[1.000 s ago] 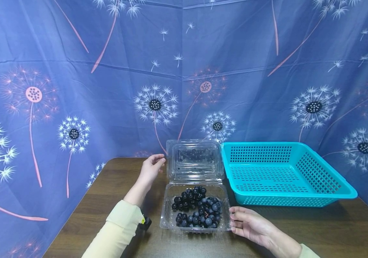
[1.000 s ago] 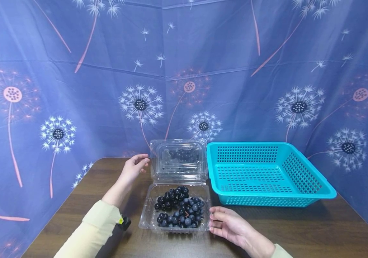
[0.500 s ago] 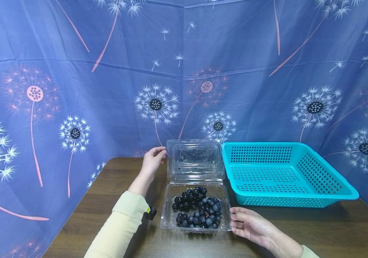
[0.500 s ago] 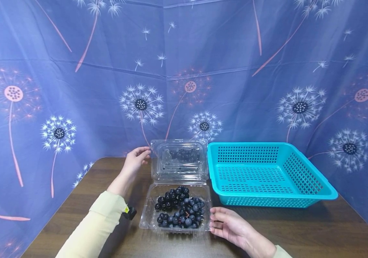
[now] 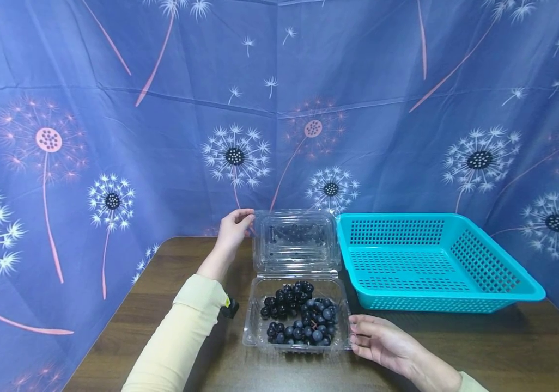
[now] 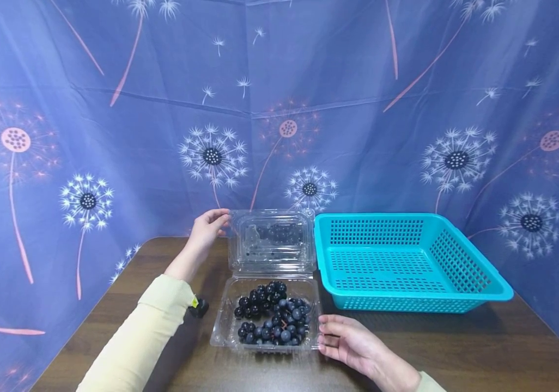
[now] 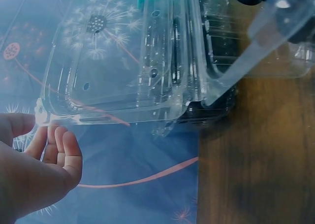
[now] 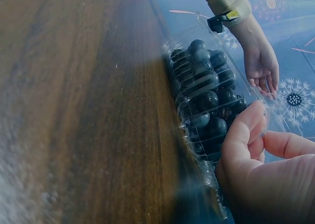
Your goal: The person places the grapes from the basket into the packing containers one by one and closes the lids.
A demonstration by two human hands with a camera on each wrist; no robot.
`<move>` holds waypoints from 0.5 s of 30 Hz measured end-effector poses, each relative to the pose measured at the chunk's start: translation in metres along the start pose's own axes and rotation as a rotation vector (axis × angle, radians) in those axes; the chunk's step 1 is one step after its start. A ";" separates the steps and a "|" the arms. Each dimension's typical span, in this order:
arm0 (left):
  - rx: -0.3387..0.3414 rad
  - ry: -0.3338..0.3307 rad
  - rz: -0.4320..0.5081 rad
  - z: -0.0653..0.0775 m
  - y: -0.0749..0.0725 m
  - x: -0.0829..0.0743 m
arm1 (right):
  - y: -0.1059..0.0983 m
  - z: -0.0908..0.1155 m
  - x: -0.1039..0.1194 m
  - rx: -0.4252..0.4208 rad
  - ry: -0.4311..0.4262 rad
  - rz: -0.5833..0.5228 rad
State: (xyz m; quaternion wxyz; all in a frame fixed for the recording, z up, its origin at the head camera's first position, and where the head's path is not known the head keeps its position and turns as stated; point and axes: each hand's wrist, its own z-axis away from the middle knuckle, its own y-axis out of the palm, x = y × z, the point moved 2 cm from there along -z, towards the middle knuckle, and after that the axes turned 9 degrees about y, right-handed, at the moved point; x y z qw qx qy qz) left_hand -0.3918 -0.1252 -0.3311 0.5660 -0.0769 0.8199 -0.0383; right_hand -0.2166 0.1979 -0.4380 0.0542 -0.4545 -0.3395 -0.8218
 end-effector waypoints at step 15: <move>0.048 -0.010 -0.094 -0.011 -0.001 -0.017 | 0.003 0.002 -0.002 0.098 0.055 0.006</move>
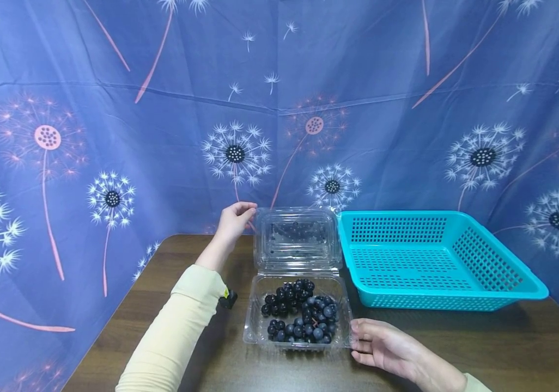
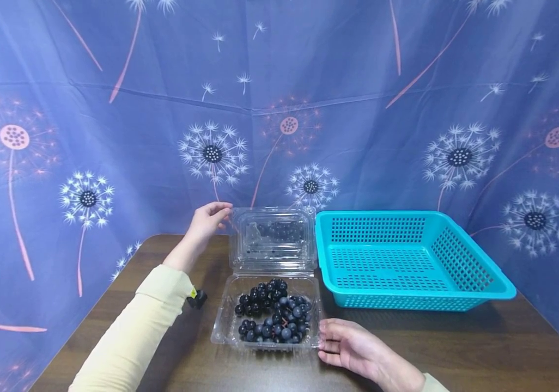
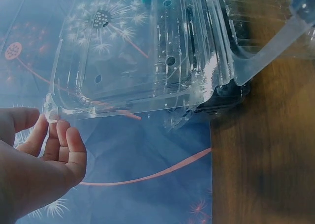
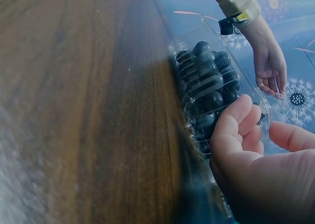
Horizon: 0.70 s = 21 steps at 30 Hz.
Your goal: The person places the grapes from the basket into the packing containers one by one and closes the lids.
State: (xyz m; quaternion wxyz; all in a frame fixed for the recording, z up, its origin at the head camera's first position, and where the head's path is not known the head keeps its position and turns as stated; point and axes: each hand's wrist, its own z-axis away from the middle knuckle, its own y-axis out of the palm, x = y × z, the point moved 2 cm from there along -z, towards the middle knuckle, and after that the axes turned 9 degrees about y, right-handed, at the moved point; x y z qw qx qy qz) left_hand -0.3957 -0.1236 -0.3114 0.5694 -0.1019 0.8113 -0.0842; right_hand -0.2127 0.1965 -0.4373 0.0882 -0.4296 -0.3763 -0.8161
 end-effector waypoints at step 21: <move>0.032 0.080 -0.067 -0.003 -0.003 -0.006 | 0.004 -0.003 0.000 0.110 -0.050 -0.022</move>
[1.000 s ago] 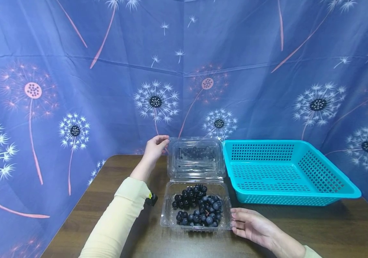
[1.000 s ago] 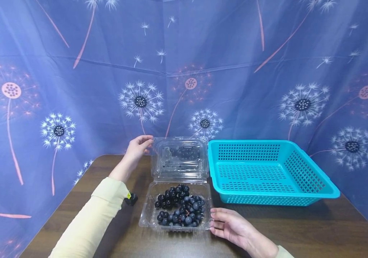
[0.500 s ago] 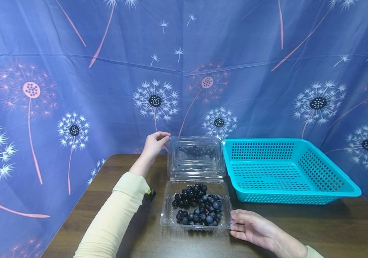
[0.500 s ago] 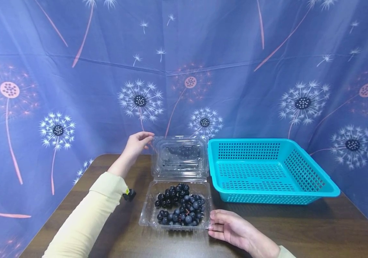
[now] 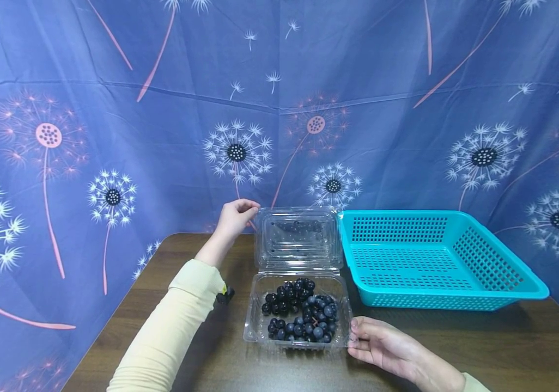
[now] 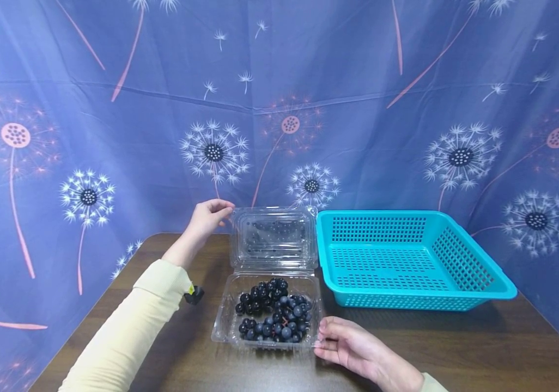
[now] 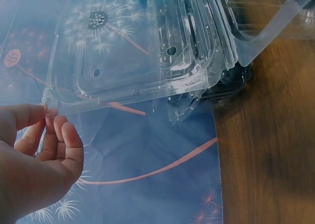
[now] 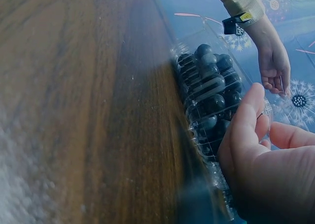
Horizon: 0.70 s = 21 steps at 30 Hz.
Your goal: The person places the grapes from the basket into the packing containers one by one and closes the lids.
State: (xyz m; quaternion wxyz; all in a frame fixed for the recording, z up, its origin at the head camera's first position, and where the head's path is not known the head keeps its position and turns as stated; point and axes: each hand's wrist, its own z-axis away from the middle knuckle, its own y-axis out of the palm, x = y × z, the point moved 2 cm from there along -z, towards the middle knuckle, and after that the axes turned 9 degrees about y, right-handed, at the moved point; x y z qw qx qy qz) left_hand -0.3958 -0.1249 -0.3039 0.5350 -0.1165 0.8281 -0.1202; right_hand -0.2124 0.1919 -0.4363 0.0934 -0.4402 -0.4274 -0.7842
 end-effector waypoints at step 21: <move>-0.026 0.035 -0.012 0.014 -0.011 -0.004 | -0.003 -0.004 0.002 -0.027 -0.030 -0.031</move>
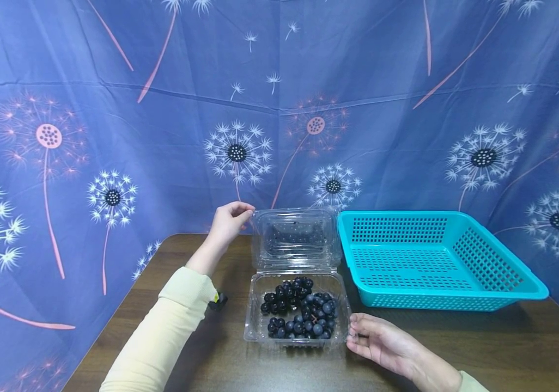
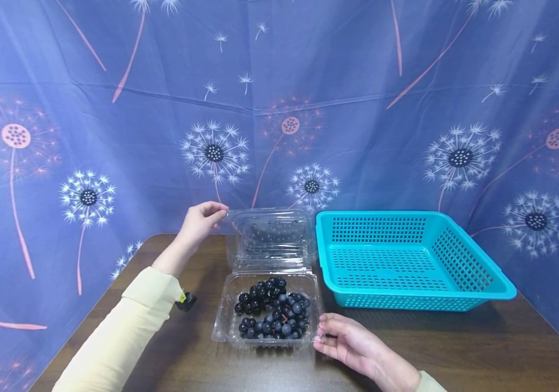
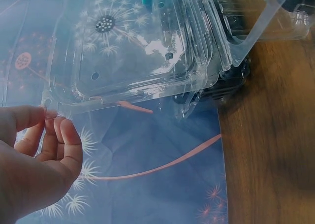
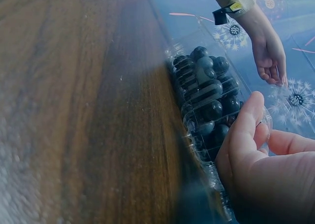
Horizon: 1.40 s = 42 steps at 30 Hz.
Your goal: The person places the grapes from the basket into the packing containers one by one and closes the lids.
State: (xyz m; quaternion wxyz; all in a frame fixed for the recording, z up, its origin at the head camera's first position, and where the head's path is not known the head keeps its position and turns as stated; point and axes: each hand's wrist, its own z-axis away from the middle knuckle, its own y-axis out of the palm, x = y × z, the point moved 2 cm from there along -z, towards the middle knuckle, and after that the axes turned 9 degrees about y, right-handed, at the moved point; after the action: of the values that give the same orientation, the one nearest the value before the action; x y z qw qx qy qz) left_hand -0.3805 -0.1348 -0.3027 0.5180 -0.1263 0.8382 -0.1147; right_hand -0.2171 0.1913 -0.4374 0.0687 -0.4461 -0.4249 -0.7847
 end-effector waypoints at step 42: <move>0.044 0.211 -0.127 0.053 -0.015 -0.023 | 0.002 -0.001 0.001 -0.086 0.032 -0.039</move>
State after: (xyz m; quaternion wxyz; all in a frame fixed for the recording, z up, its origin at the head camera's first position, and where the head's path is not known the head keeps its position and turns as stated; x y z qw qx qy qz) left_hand -0.3213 -0.1447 -0.3019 0.4213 -0.1550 0.8756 -0.1783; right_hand -0.2172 0.1897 -0.4353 0.0407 -0.4277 -0.3983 -0.8104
